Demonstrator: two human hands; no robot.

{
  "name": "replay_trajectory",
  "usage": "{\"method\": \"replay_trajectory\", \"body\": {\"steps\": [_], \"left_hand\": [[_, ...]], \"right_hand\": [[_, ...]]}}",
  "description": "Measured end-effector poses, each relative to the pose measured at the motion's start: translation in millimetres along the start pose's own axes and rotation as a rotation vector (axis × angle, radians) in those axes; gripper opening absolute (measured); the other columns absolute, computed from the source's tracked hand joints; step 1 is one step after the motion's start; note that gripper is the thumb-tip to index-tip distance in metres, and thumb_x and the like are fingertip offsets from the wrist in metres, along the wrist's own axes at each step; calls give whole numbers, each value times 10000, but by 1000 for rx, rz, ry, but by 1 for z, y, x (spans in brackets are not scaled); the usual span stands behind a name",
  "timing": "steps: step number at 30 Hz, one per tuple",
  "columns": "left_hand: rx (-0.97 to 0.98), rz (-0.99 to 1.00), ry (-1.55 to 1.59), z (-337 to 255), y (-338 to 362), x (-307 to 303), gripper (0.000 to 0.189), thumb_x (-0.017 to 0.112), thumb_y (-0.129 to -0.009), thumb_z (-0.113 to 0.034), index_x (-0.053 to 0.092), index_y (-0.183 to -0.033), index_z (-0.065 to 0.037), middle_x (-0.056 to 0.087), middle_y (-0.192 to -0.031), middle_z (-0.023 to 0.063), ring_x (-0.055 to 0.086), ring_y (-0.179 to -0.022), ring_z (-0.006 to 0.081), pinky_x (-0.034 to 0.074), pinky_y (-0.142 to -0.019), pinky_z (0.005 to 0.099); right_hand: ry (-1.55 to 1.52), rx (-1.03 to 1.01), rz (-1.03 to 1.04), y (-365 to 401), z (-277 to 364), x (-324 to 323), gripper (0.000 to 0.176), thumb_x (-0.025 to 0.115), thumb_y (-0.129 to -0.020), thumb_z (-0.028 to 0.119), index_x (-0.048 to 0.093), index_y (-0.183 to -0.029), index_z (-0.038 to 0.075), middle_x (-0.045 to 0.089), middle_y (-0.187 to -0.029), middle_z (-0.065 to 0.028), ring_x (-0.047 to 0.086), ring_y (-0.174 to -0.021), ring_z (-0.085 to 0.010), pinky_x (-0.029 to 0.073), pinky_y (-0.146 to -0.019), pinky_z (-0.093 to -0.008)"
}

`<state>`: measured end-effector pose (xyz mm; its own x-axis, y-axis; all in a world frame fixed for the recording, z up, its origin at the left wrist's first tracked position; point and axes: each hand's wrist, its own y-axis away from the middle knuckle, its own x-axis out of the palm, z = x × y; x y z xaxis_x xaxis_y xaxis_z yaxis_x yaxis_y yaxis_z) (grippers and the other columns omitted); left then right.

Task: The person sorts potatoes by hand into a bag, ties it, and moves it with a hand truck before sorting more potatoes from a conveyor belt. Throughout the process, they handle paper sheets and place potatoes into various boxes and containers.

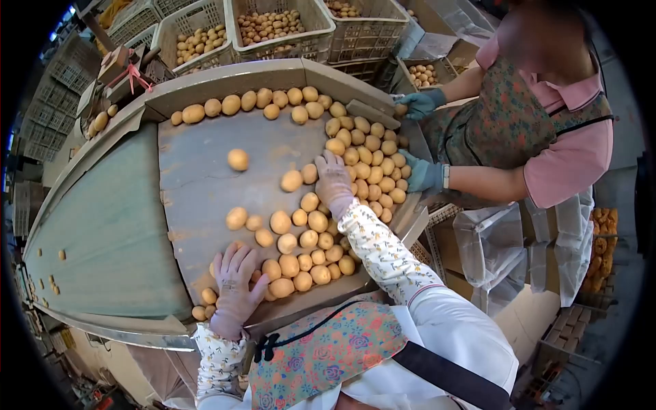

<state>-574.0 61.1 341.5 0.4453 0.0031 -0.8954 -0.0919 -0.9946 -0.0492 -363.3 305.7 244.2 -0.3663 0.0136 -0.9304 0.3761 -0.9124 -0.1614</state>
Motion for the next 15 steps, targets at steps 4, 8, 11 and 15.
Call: {"method": "replay_trajectory", "body": {"steps": [4,8,11,15], "left_hand": [[22,-116,9,2,-2,5,536,709,-805,-239,546,-1295,-96,537,-1316,115,448,-1288,340,265,-1101,543],[49,-123,19,1,-2,3,526,707,-806,-225,550,-1294,-105,548,-1293,96,471,-1256,307,272,-1101,529],[34,-156,41,-3,-6,-4,504,703,-813,-212,560,-1286,-111,559,-1279,86,488,-1234,290,274,-1101,525],[-8,-166,39,-11,-12,-8,444,696,-828,-180,583,-1251,-113,592,-1239,71,511,-1211,280,274,-1100,521]], "right_hand": [[26,196,272,-7,5,-9,272,595,-796,1,569,-1060,62,509,-1263,-173,528,-1148,-366,488,-938,-439],[126,262,434,-14,3,-21,311,610,-826,41,566,-1133,65,504,-1293,-177,536,-1162,-389,498,-933,-440],[123,239,467,-9,-7,-38,327,622,-838,101,571,-1159,67,541,-1292,-206,543,-1169,-394,477,-960,-433],[26,165,451,-9,-23,-37,265,615,-876,166,584,-1131,100,648,-1094,-186,599,-1099,-337,479,-920,-418]]}}
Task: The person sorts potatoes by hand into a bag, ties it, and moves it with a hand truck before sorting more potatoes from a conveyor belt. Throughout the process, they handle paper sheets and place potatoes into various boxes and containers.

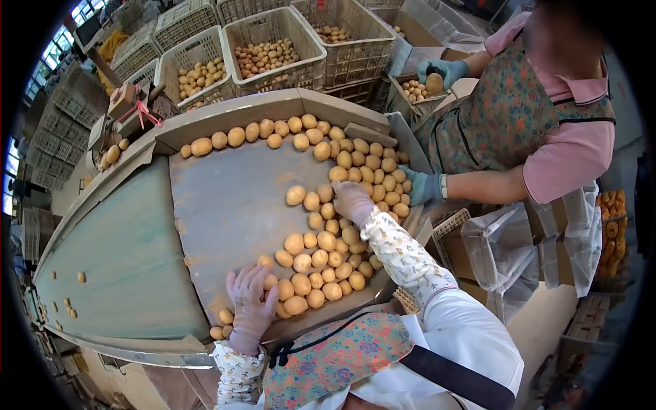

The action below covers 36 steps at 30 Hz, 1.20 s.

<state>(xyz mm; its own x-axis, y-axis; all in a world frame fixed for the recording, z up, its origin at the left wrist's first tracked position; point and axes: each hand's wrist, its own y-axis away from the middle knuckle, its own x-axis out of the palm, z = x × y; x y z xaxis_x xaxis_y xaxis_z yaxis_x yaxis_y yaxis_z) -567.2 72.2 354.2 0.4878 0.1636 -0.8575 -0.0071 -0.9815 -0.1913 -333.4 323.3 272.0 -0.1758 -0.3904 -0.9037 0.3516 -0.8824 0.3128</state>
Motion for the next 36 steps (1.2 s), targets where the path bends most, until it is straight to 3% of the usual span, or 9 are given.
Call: {"method": "replay_trajectory", "body": {"steps": [5,8,10,13,15,16,21,28,36], "left_hand": [[14,-78,41,3,-1,4,356,695,-847,-184,611,-1185,-112,619,-1202,72,549,-1179,272,307,-1073,477],[-30,-61,50,-2,3,3,334,694,-847,-180,617,-1164,-107,631,-1166,72,557,-1168,272,310,-1072,474],[-74,-24,42,-1,6,-1,343,694,-845,-185,613,-1170,-113,633,-1160,70,552,-1174,270,300,-1079,487],[-149,51,86,17,14,5,362,699,-840,-215,612,-1183,-140,629,-1175,61,539,-1194,274,275,-1098,517],[-109,34,56,15,10,8,345,703,-836,-218,621,-1162,-139,632,-1167,60,542,-1186,279,276,-1096,519],[-102,28,37,10,12,8,336,705,-835,-220,625,-1151,-139,633,-1163,60,543,-1182,282,277,-1095,520],[212,35,-120,-2,-16,-3,322,720,-815,-206,626,-1109,-118,621,-1093,75,556,-1107,289,320,-1059,543],[620,84,61,-185,-166,-46,257,724,-759,-190,608,-958,-78,616,-959,69,581,-1023,267,414,-1015,467],[665,201,-52,-169,-154,-97,247,746,-766,-211,605,-920,-81,626,-907,68,601,-934,265,438,-988,459]], "right_hand": [[-16,-939,-916,54,63,-113,435,601,-898,152,522,-1323,102,625,-1017,-97,612,-909,-295,485,-822,-425],[-480,-527,-708,-14,54,-182,413,708,-801,125,613,-1200,82,614,-1084,-123,599,-971,-307,488,-841,-390],[-196,-208,-1167,-76,47,-219,478,726,-759,146,604,-1211,48,632,-1125,-171,615,-1019,-352,501,-892,-423],[-112,-650,-843,-53,46,-136,478,627,-824,358,600,-1228,104,636,-1129,-117,621,-1006,-299,481,-914,-419],[-19,-588,-394,-31,34,-64,489,625,-847,455,600,-1177,96,637,-993,-136,648,-917,-322,527,-784,-406],[-237,-297,-150,-14,31,-32,610,534,-873,534,534,-1333,134,565,-1302,-168,528,-1222,-341,406,-1017,-474],[-109,-403,-251,118,55,45,812,545,-852,619,405,-1460,99,406,-1428,-294,354,-1351,-448,206,-1136,-567],[-65,-426,-251,136,37,26,711,667,-814,400,472,-1398,44,480,-1368,-231,427,-1288,-410,270,-1113,-510],[-17,-394,-259,188,13,15,646,666,-830,329,493,-1374,27,511,-1328,-230,473,-1245,-371,321,-1088,-494]]}}
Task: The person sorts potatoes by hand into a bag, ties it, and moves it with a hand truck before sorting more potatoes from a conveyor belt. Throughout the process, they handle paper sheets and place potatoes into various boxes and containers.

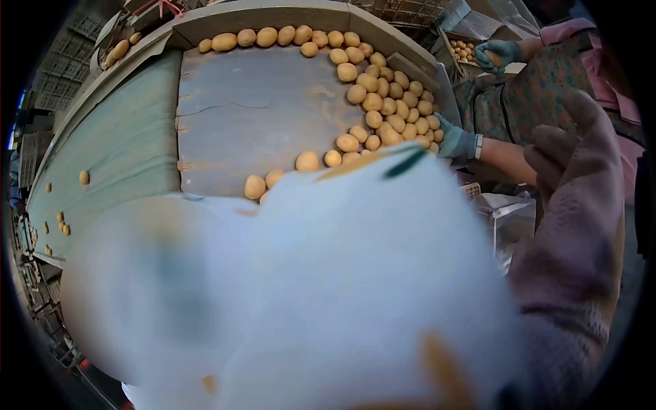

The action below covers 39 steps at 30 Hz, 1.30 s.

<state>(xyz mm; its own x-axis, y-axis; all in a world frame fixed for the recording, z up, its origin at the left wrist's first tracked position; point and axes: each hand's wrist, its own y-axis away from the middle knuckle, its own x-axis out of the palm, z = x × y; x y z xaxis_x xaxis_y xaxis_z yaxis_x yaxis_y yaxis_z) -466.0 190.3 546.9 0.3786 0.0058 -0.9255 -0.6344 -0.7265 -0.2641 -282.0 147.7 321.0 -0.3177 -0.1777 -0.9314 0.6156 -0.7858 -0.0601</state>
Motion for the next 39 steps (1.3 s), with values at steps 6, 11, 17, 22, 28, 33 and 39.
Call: {"method": "replay_trajectory", "body": {"steps": [6,11,17,22,28,33,39], "left_hand": [[-25,59,-74,10,30,-36,247,763,-771,-227,603,-892,-83,634,-867,68,615,-868,263,456,-967,452],[-249,109,-215,19,71,-69,252,776,-776,-240,601,-869,-84,640,-835,67,628,-813,262,471,-949,447],[-1111,857,-90,37,209,-29,444,661,-828,-523,733,-833,-85,710,-828,134,680,-864,306,518,-797,426],[-1136,1075,-111,31,235,44,494,731,-711,-589,730,-861,-118,718,-912,106,677,-946,284,508,-836,385],[-1233,504,-255,53,259,20,465,741,-716,-564,670,-892,-139,683,-1022,51,604,-1070,245,435,-911,364],[-1015,815,-250,35,259,36,777,749,-722,-564,472,-1322,-156,648,-1111,72,598,-1108,230,437,-919,370],[-898,828,-211,45,217,80,468,624,-868,-517,533,-1172,-173,644,-1123,51,596,-1096,223,425,-883,385]], "right_hand": [[-80,66,-140,-26,-14,10,646,673,-823,355,504,-1376,67,490,-1367,-225,459,-1274,-385,345,-1085,-489],[-88,-247,37,-25,20,-2,646,679,-818,377,513,-1378,101,472,-1399,-221,447,-1298,-397,365,-1082,-484],[-272,-165,-74,-38,0,3,694,735,-786,325,490,-1366,32,495,-1354,-224,469,-1252,-410,386,-1037,-508],[-260,-448,116,-52,8,25,703,762,-752,392,524,-1358,124,533,-1267,-161,504,-1177,-349,372,-1039,-478],[-265,-398,46,-40,40,-1,676,710,-824,358,488,-1403,89,461,-1409,-204,405,-1321,-423,342,-1099,-461],[-264,-172,-24,-44,5,2,689,760,-752,307,522,-1359,83,482,-1334,-216,463,-1239,-414,419,-1019,-476],[-227,-399,38,-40,21,9,561,707,-771,216,555,-1293,79,521,-1337,-128,476,-1284,-276,260,-1087,-553]]}}
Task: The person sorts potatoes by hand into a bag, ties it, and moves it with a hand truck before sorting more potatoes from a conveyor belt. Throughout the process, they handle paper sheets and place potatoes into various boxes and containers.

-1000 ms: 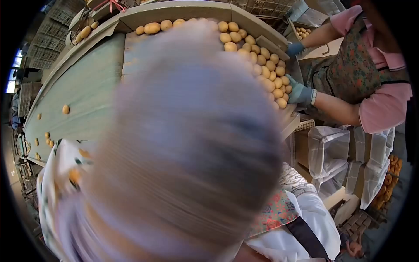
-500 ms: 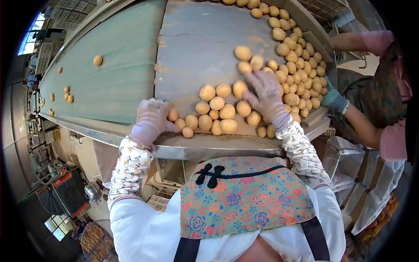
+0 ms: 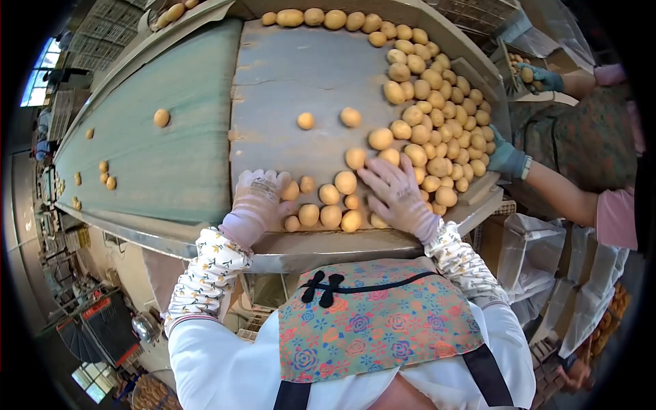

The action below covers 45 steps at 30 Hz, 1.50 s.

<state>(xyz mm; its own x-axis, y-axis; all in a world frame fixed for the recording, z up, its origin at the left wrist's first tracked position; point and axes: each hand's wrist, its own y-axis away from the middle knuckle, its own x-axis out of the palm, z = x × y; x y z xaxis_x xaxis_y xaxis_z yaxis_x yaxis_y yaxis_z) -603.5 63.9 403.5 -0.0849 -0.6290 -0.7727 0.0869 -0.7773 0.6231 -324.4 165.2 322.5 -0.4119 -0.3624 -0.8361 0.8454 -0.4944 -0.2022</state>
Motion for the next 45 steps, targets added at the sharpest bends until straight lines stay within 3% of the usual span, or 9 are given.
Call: {"method": "replay_trajectory", "body": {"steps": [3,9,15,19,24,28,36,42,45], "left_hand": [[27,100,-54,-9,2,-6,455,623,-868,-513,563,-1174,-181,636,-1145,53,593,-1095,239,413,-936,401],[85,212,161,-29,4,-3,615,608,-839,-625,590,-1117,-76,701,-1036,139,661,-1022,298,490,-873,397],[70,331,203,-29,8,8,612,594,-848,-649,650,-1105,-96,715,-1083,112,675,-1052,248,514,-881,366],[-7,253,189,-46,-4,3,604,653,-823,-611,630,-1038,-47,711,-998,158,674,-1006,302,506,-877,373],[152,-258,88,-42,-27,22,453,668,-860,-402,523,-1153,-89,683,-1017,100,663,-966,299,501,-828,410],[120,99,259,-40,-19,12,515,641,-874,-424,490,-1236,-91,657,-1010,97,639,-1008,287,477,-881,395],[101,-33,50,-65,-53,-13,630,610,-883,-460,440,-1360,-86,599,-1242,139,604,-1142,287,497,-898,419],[118,267,88,-75,-82,-34,577,605,-884,-449,478,-1306,-78,602,-1237,142,609,-1134,291,498,-925,409],[227,49,-20,-68,-92,-27,543,597,-894,-436,490,-1295,-86,596,-1289,152,614,-1160,293,500,-935,415]], "right_hand": [[69,146,-195,-34,17,-27,516,694,-768,176,556,-1255,75,557,-1205,-117,550,-1145,-287,334,-1022,-486],[109,56,293,-65,38,56,369,649,-831,175,605,-1195,138,609,-1090,-100,630,-952,-252,498,-798,-367],[-1258,647,-15,-42,-8,-41,208,577,-954,185,675,-1038,22,601,-803,3,572,-717,-67,474,-655,-217],[-392,217,156,32,-6,-26,207,628,-878,173,669,-1038,48,656,-949,-95,628,-927,-250,508,-794,-361],[226,91,238,14,15,-5,183,641,-816,178,687,-973,97,609,-969,-44,606,-952,-227,507,-769,-341],[493,14,595,12,25,3,181,594,-864,186,705,-994,127,622,-998,-11,597,-965,-192,491,-694,-343],[480,36,765,-20,37,9,234,648,-870,192,719,-1091,169,641,-1084,-24,606,-997,-209,505,-732,-343],[388,3,718,-15,31,16,204,646,-862,164,731,-1047,155,687,-1039,-39,634,-972,-223,528,-658,-347],[368,57,681,-10,29,24,184,633,-874,165,715,-1039,163,692,-1008,-36,658,-953,-235,539,-648,-384]]}}
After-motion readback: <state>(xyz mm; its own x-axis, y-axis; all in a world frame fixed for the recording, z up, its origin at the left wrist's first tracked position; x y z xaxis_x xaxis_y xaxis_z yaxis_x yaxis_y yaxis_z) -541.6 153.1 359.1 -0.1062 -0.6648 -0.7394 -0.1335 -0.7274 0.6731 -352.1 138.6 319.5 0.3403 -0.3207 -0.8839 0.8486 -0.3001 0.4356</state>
